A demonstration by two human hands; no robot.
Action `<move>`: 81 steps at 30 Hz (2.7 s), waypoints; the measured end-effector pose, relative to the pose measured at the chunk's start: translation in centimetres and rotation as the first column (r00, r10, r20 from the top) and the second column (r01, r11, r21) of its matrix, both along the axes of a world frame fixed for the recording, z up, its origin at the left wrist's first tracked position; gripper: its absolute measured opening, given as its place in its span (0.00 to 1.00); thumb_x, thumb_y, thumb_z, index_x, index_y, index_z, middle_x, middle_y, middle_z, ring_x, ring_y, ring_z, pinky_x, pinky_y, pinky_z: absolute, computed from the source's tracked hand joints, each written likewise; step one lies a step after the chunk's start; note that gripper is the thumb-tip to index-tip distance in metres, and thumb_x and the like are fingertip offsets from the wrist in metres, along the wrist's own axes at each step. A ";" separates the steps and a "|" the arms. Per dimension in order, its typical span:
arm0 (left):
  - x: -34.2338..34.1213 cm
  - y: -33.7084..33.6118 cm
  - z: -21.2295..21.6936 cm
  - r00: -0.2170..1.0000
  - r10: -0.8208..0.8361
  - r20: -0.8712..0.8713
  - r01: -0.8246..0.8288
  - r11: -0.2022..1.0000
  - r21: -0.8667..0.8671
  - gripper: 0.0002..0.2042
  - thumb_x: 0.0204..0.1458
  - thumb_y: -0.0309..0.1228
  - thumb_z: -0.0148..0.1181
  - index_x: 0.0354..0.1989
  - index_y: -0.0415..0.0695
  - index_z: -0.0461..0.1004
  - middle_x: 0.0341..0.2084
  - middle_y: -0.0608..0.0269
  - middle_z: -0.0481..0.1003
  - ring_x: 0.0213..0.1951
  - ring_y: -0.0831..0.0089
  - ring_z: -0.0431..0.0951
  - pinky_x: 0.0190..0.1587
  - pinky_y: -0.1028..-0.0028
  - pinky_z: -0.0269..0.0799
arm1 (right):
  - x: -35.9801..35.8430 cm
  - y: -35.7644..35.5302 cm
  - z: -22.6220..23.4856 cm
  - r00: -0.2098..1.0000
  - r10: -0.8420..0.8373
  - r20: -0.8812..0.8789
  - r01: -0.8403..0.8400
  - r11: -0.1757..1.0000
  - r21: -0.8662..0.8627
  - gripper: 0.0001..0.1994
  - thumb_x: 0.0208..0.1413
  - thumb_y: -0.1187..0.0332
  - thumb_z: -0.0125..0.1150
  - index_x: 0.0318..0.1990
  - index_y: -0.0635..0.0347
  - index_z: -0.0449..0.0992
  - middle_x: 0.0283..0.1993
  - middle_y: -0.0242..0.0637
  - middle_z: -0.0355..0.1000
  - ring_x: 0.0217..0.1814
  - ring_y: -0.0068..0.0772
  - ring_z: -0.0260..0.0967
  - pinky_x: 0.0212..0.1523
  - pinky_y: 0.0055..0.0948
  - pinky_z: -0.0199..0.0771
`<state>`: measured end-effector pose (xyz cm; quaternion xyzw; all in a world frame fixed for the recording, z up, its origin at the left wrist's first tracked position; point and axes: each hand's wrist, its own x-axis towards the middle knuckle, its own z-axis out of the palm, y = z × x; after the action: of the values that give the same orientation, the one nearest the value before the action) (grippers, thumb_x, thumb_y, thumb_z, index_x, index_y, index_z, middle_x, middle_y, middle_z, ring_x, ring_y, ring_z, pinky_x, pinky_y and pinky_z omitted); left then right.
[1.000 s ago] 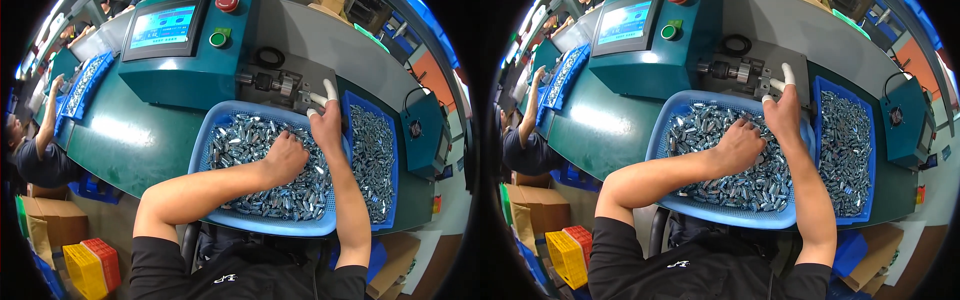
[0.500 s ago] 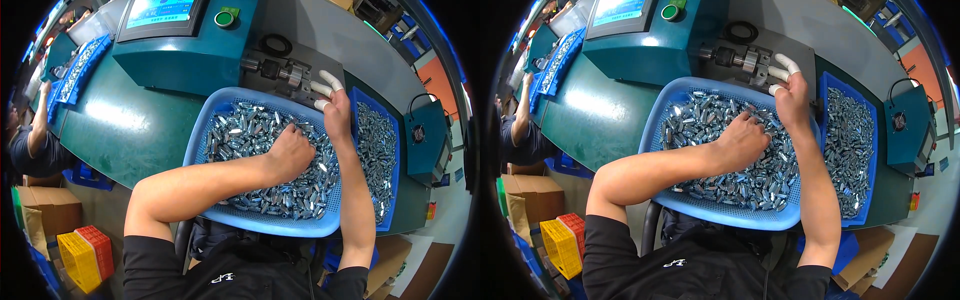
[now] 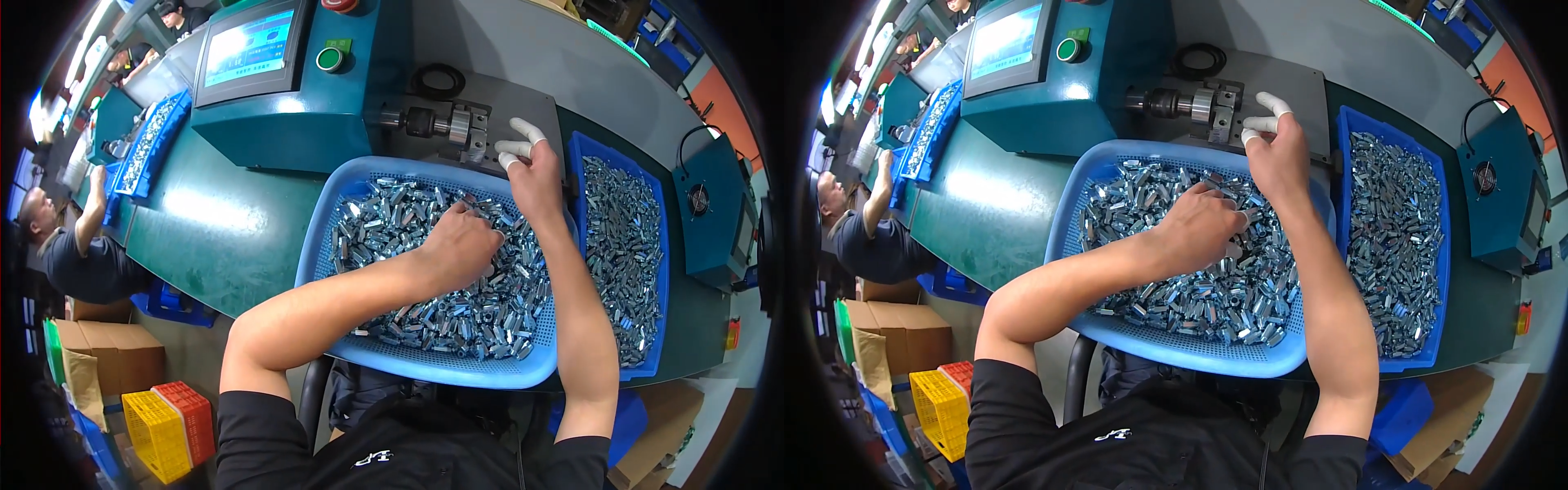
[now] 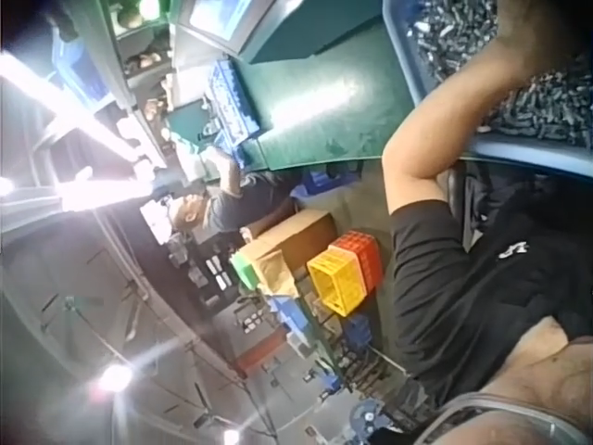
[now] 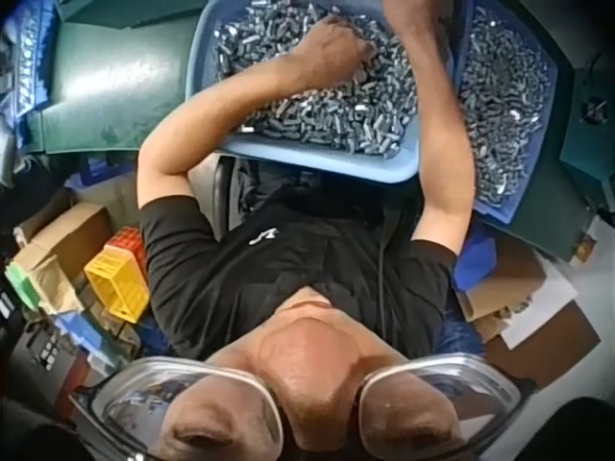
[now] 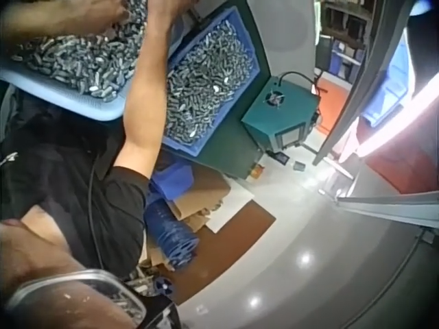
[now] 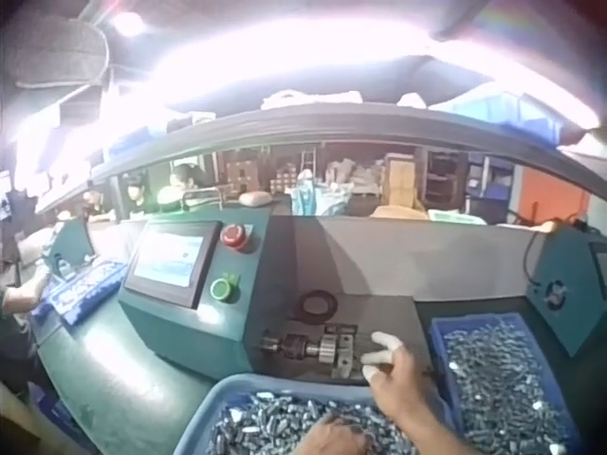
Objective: Picking small metal components from a bin, placing them into a machine jig for processing or inspection, and then moving them to a secondary container.
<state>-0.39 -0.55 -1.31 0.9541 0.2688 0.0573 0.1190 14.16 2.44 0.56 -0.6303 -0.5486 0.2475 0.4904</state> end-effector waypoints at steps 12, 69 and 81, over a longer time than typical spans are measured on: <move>-0.3 -1.2 0.6 0.992 0.073 -0.104 -0.048 0.972 0.230 0.08 0.43 0.33 0.58 0.31 0.47 0.79 0.30 0.60 0.76 0.41 0.65 0.74 0.48 0.64 0.62 | 0.9 0.5 -1.0 0.998 0.051 0.022 -0.051 0.999 0.004 0.22 0.49 0.74 0.58 0.54 0.66 0.68 0.34 0.39 0.78 0.37 0.21 0.71 0.39 0.20 0.68; -0.8 1.2 2.6 0.943 0.079 0.324 -0.033 0.989 -0.145 0.14 0.43 0.28 0.63 0.40 0.41 0.77 0.29 0.54 0.77 0.30 0.58 0.77 0.38 0.66 0.72 | 2.9 -0.6 1.1 0.785 -0.364 0.502 0.354 0.928 0.120 0.15 0.48 0.65 0.58 0.45 0.54 0.74 0.29 0.47 0.75 0.37 0.51 0.74 0.39 0.46 0.73; 3.3 8.8 7.8 0.921 0.167 0.353 -0.186 0.982 0.019 0.10 0.40 0.22 0.62 0.33 0.39 0.77 0.29 0.56 0.77 0.32 0.66 0.78 0.37 0.71 0.73 | 3.7 -0.6 0.0 0.895 -0.223 0.387 0.257 0.966 -0.037 0.17 0.44 0.68 0.59 0.44 0.61 0.75 0.30 0.49 0.75 0.37 0.51 0.74 0.40 0.44 0.73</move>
<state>2.87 8.25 6.50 0.9033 0.3267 0.2435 0.1344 17.82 1.81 0.56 -0.7501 -0.5395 0.0821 0.3737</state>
